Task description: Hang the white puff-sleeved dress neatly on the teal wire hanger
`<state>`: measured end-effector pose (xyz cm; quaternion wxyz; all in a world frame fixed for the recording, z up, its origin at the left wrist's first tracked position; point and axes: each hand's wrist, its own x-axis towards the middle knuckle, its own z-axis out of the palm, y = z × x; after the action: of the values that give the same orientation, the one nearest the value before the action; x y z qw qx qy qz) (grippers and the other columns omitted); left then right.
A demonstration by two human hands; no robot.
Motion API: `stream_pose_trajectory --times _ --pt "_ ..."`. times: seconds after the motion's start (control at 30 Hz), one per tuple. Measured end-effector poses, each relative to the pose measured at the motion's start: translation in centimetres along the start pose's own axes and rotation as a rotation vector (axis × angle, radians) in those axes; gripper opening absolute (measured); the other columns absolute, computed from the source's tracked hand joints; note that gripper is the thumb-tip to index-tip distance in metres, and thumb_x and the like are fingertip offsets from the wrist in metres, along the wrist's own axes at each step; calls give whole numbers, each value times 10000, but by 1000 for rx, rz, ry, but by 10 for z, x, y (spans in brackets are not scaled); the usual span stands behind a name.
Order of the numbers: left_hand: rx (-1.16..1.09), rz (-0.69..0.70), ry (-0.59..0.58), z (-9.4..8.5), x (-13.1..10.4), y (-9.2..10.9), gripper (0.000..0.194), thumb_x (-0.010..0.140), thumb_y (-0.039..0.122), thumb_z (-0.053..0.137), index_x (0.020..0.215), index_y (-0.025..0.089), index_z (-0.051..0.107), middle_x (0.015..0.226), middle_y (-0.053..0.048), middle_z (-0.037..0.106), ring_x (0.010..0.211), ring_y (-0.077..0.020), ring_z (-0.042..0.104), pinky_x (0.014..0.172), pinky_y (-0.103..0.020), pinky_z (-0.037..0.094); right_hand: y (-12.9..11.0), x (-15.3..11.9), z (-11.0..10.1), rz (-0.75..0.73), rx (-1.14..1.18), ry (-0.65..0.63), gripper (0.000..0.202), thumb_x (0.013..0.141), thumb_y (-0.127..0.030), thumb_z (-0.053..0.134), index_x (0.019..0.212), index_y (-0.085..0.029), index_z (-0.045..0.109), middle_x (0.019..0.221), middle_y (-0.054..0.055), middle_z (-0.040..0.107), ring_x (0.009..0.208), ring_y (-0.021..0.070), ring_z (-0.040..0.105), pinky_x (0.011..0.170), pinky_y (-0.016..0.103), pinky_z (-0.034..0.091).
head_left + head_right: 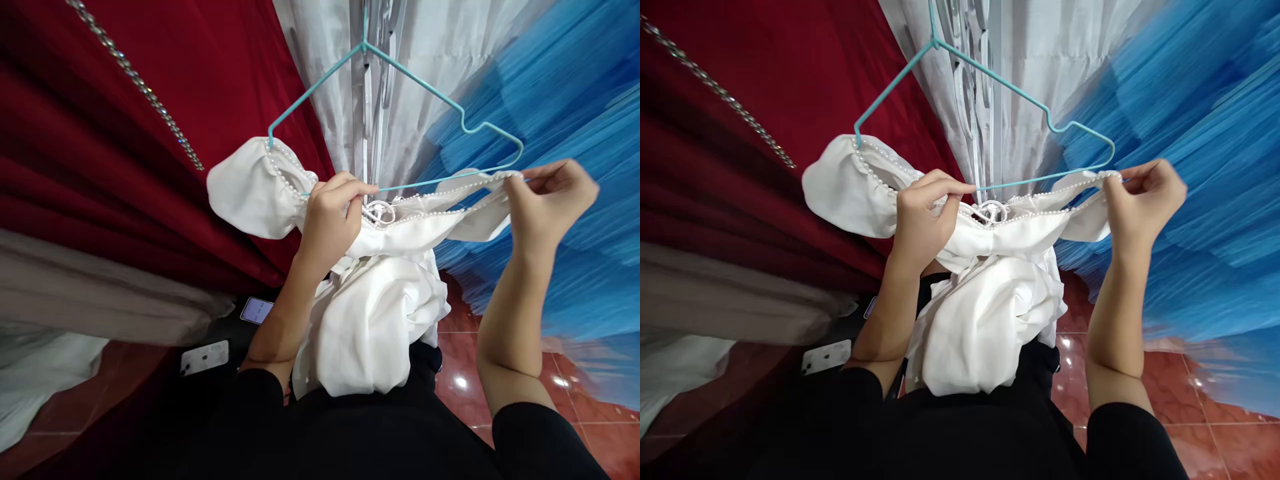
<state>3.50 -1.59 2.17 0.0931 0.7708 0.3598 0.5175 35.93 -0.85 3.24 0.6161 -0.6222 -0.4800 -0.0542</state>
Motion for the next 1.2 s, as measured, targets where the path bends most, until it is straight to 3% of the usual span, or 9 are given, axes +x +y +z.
stream_pose_trajectory --times 0.2,0.3,0.47,0.63,0.77,0.87,1.0,1.07,1.2 --pt "-35 2 18 -2 0 3 319 1025 -4 575 1027 220 802 984 -23 756 953 -196 733 872 -352 551 -49 36 -7 -237 17 -80 302 736 -78 677 648 -343 562 692 -21 604 612 197 509 627 396 340" --pt "-7 -3 27 -2 -1 2 343 1013 -24 568 1024 225 804 994 -19 760 952 -193 734 865 -356 549 -71 33 11 -326 23 -128 327 754 -77 683 665 -339 508 718 -18 632 638 218 547 631 401 364" --pt "10 10 18 -1 -1 0 333 1016 -21 571 1034 225 796 993 -15 761 961 -194 733 884 -371 545 -94 17 47 -358 174 -98 307 612 -33 661 668 -280 487 608 -68 507 566 137 490 613 316 323" --pt "83 -12 2 3 -1 -2 308 1039 15 570 1054 230 789 996 -16 768 951 -196 728 878 -365 527 -101 3 39 -407 273 -217 195 843 -258 811 801 -312 628 714 -15 597 628 189 570 599 366 389" --pt "110 -6 16 6 -1 -5 292 1040 16 578 1043 226 781 1012 -18 776 959 -194 735 905 -363 517 -106 -18 30 -515 276 -319 150 967 -419 742 1027 -283 725 902 26 688 771 204 637 702 385 493" --pt "111 13 21 5 -1 -5 289 1044 22 573 1042 223 780 1053 -28 795 995 -200 750 919 -363 532 -97 -44 49 -630 131 -646 239 1021 -404 680 1226 -282 697 1109 72 768 1014 262 703 900 436 563" --pt "118 -16 17 0 -5 1 267 1054 64 586 1046 237 790 1072 -16 823 1018 -203 774 950 -366 585 -74 -85 82 -690 -29 -648 293 1059 -365 592 1307 -246 693 1046 67 781 971 276 657 945 470 504" --pt "90 15 139 -5 -6 1 258 1056 75 600 1065 250 789 1057 -6 814 1023 -199 775 970 -373 614 -70 -99 88 -650 -47 -580 318 1085 -369 544 1345 -260 692 1019 51 772 963 271 638 974 477 479" --pt "97 278 565 -22 -1 -22 256 997 122 710 1170 282 810 1233 -26 750 1230 -226 713 1196 -476 571 -77 -108 87 -574 29 -534 347 1109 -346 487 1380 -303 700 1068 45 759 1013 270 638 1060 506 455"
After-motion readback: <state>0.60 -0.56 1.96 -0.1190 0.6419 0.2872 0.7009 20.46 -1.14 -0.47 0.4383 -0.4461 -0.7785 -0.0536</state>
